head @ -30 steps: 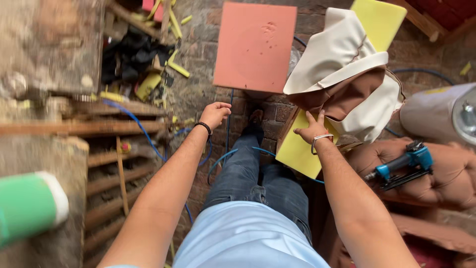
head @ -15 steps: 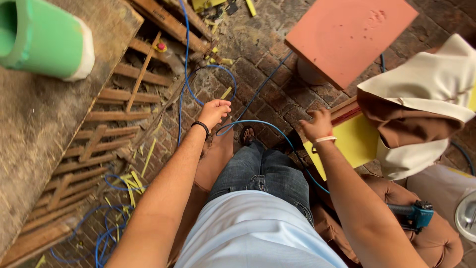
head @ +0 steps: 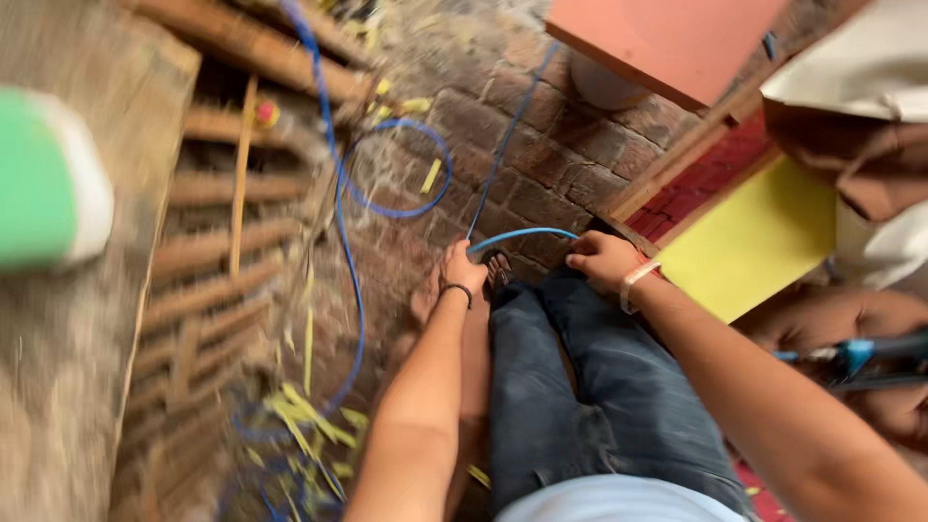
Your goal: The person wraps a long rectangular foam cushion with brown fabric, smoothing and folding the edges, then uses a pneumatic staple gun to secure the fabric to the underside. The person then places the finished cushion on a chair frame and begins wrapping a second yellow foam cushion with fabric.
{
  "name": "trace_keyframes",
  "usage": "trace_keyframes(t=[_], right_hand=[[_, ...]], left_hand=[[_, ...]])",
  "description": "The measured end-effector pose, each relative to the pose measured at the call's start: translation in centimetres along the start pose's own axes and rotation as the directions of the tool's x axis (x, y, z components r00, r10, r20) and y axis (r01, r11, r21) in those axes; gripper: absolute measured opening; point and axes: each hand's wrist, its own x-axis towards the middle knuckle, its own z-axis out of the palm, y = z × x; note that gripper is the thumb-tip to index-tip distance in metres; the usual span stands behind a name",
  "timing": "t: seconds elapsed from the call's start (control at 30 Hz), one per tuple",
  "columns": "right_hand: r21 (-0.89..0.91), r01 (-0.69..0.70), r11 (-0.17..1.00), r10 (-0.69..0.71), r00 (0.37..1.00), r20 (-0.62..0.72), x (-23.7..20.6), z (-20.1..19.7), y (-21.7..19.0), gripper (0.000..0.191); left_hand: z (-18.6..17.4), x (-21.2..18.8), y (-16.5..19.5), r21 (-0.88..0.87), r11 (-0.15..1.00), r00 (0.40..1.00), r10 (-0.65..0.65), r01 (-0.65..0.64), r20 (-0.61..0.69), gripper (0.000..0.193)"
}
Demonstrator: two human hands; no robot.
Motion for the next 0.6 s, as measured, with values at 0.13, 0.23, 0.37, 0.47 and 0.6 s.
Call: trace_keyframes(t=[0.13, 0.23, 0.37, 0.47, 0.6], right_hand=[[0.1, -0.07, 0.993, 0.079, 0.993, -0.091, -1.1, -0.1, 6.0, 0.044], [0.219, -0.152, 0.964, 0.171, 0.983, -0.069, -3.2, 1.0, 8.6, 0.045], [0.388, -0.176, 0.905, 0.222, 0.972, -0.075, -7.0, 3.7, 10.4, 0.044], [0.514, -0.342, 0.787, 0.375, 0.926, 0.043, -9.3, 5.3, 10.0, 0.047], [0.75, -0.325, 0.576, 0.236, 0.944, 0.229, -12.7, 6.1, 10.2, 0.06]], left_hand=[[3.5, 1.6, 1.4, 0.085, 0.991, 0.969, 0.083, -0.105, 0.233, 0.106], [5.1, 0.9, 2.0, 0.038, 0.999, 0.76, -0.003, -0.028, 0.649, 0.063], [5.6, -3.8, 3.4, 0.191, 0.951, 0.534, -0.033, -0.245, 0.845, 0.034], [5.4, -7.1, 6.1, -0.05, 0.947, 0.463, 0.202, -0.318, 0.863, 0.024], [6.1, -11.2, 11.3, -0.313, 0.913, 0.507, 0.145, 0.263, 0.85, 0.011]])
